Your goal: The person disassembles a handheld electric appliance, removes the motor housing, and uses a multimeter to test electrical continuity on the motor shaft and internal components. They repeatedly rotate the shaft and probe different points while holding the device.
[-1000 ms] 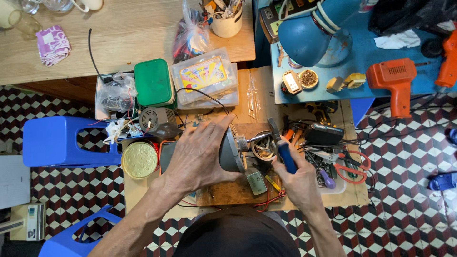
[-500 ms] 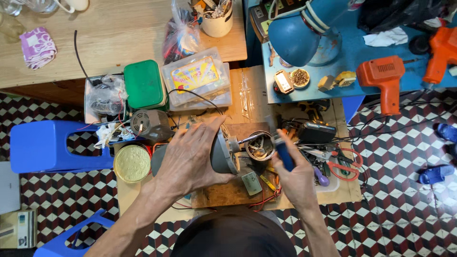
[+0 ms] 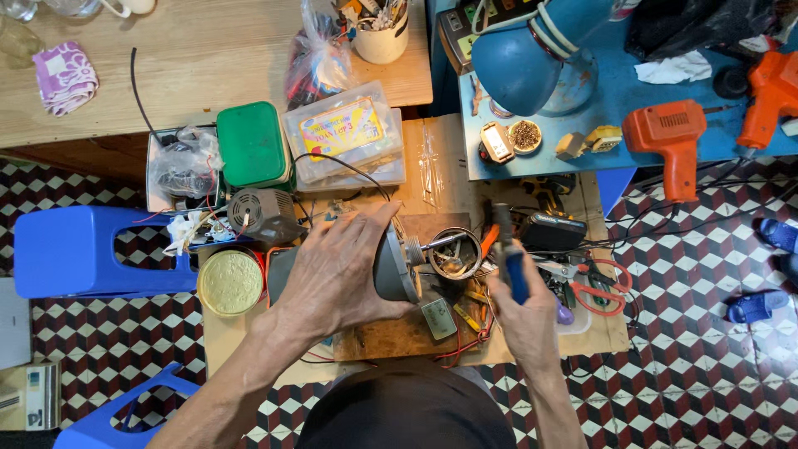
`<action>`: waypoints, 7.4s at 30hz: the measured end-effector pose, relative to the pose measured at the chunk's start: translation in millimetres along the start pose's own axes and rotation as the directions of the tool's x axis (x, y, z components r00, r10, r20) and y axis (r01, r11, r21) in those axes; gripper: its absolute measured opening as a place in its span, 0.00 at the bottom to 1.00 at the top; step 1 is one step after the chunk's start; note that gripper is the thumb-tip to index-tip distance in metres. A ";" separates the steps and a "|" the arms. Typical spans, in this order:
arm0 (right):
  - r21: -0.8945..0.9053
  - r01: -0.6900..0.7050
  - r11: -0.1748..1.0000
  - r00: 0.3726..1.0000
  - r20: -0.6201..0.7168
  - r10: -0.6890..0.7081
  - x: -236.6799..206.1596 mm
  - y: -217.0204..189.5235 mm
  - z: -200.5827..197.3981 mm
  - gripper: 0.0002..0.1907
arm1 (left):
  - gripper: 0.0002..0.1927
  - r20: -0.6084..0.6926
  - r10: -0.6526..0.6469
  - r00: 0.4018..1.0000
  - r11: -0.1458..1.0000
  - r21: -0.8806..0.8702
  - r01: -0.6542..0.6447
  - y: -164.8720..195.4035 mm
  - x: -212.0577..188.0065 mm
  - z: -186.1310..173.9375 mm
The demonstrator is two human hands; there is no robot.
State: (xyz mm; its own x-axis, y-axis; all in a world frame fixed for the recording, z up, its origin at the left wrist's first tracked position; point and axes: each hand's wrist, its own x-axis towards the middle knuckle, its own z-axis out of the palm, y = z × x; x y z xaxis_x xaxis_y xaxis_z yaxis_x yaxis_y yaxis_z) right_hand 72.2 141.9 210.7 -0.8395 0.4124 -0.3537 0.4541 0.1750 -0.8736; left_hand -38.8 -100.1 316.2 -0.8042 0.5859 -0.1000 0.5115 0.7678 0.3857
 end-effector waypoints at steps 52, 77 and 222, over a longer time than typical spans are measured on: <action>0.662 -0.026 0.749 0.997 0.074 -0.031 31.3 -31.0 39.7 0.12 | 0.63 -0.102 0.139 0.985 0.990 0.007 -0.139 6.7 12.9 8.7; 0.630 0.007 0.777 0.999 0.029 -0.033 20.3 -41.9 50.3 0.12 | 0.64 -0.119 0.176 0.977 0.984 -0.001 -0.178 2.3 10.9 2.1; 0.220 -0.366 0.904 0.804 0.564 0.189 -20.9 50.8 40.1 0.16 | 0.71 -0.026 0.227 0.973 0.973 -0.021 -0.228 -21.0 3.2 -2.1</action>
State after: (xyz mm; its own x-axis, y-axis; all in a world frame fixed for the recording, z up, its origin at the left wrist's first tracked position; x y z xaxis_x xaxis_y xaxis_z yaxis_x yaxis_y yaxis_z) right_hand 100.9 106.4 160.3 -0.7574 -0.1399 -0.6378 0.6527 -0.1892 -0.7336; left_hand -52.8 -115.0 309.8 -0.6745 0.7382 0.0145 0.6749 0.6085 0.4173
